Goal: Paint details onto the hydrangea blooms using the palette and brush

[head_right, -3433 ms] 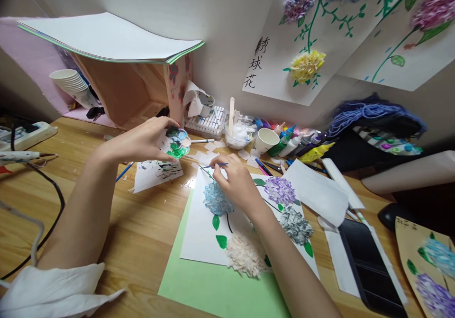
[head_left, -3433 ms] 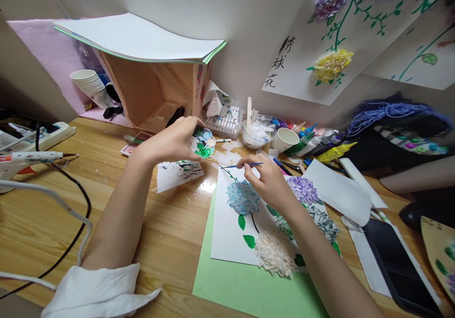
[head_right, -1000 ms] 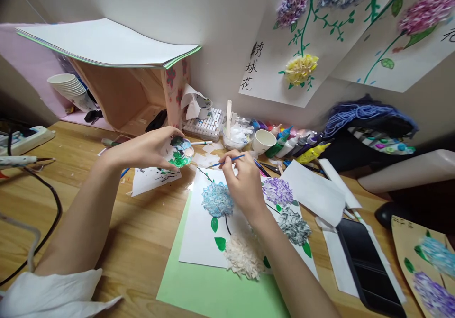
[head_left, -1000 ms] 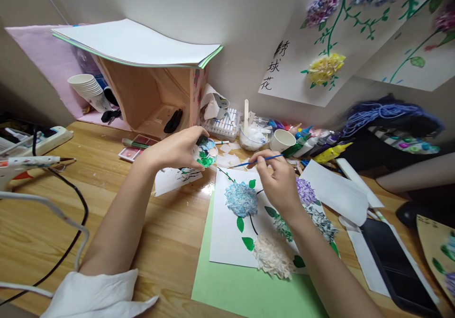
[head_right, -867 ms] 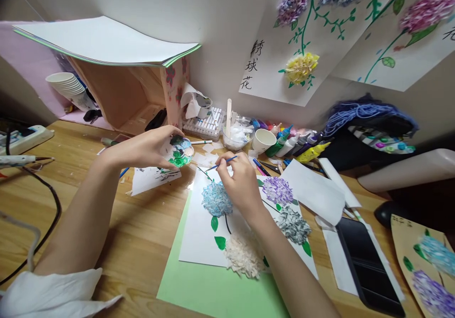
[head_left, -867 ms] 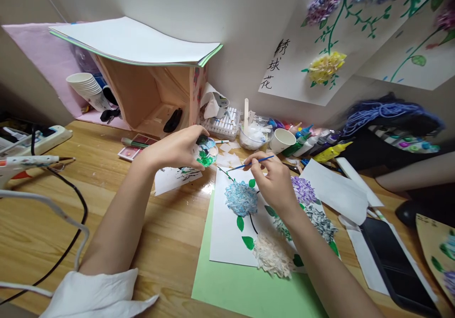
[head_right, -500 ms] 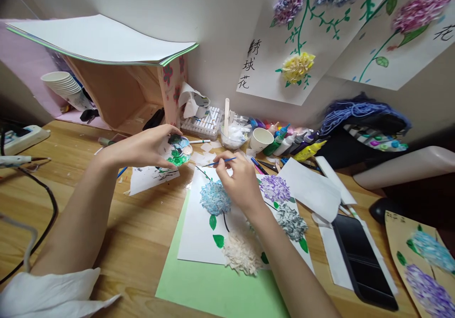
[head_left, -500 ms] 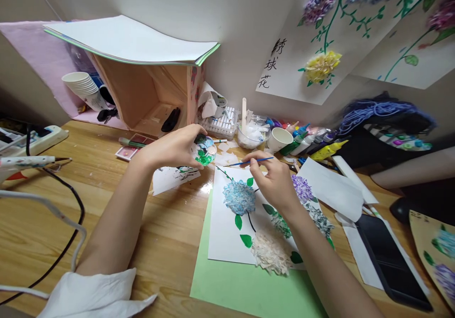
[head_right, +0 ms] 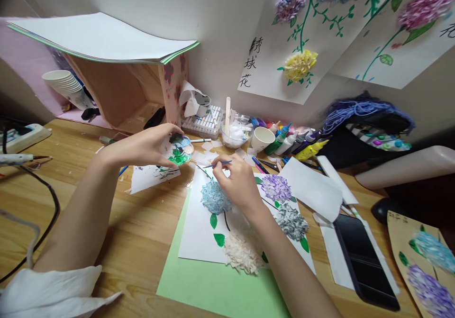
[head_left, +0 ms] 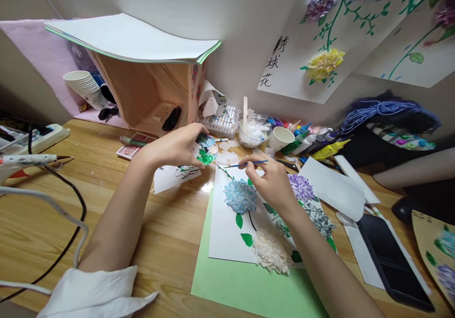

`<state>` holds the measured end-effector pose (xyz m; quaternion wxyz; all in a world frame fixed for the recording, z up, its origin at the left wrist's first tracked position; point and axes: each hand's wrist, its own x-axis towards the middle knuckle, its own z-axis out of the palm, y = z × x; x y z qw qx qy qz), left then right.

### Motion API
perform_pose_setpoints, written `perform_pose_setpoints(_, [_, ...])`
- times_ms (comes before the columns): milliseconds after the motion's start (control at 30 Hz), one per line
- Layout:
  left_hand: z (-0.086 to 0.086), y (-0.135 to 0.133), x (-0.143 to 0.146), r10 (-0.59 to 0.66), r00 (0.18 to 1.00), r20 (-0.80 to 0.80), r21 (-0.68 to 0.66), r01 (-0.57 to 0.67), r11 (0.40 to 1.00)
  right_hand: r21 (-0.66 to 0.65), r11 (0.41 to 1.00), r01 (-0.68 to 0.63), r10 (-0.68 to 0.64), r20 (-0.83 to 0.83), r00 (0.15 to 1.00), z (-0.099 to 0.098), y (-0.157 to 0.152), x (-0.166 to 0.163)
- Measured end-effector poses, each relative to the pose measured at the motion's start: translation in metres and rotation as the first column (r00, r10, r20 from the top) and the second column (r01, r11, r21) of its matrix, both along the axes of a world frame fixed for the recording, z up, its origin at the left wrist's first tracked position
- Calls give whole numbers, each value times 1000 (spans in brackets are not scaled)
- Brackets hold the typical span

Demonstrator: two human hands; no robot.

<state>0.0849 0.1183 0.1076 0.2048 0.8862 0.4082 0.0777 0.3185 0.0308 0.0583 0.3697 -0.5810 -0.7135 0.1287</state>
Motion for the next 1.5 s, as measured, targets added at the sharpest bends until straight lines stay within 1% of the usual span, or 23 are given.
perform_pose_setpoints(233, [3,-2,3,4,1000,-4,-8,-4,1000,-31,999,-9,10,14,1000,-2,1,0])
perform_pose_setpoints(633, [1,-1,2,6,1000,5,-9,-6,1000,-75,997,-13,14,23,1000,-2,0,0])
perform_pose_setpoints(833, [1,-1,0,6,1000,8,-7,-6,1000,-48,999,-7,8,15,1000,-2,1,-1])
perform_pose_setpoints(1100, [1,-1,2,9,1000,12,-5,-9,1000,-61,998,-19,20,17,1000,-4,1,0])
perform_pose_setpoints(1267, [1,-1,2,8,1000,15,-1,-8,1000,-30,999,-15,15,12,1000,-4,1,0])
perform_pose_setpoints(1500, [1,-2,1,5,1000,17,0,-6,1000,-55,998,-24,25,26,999,-4,2,1])
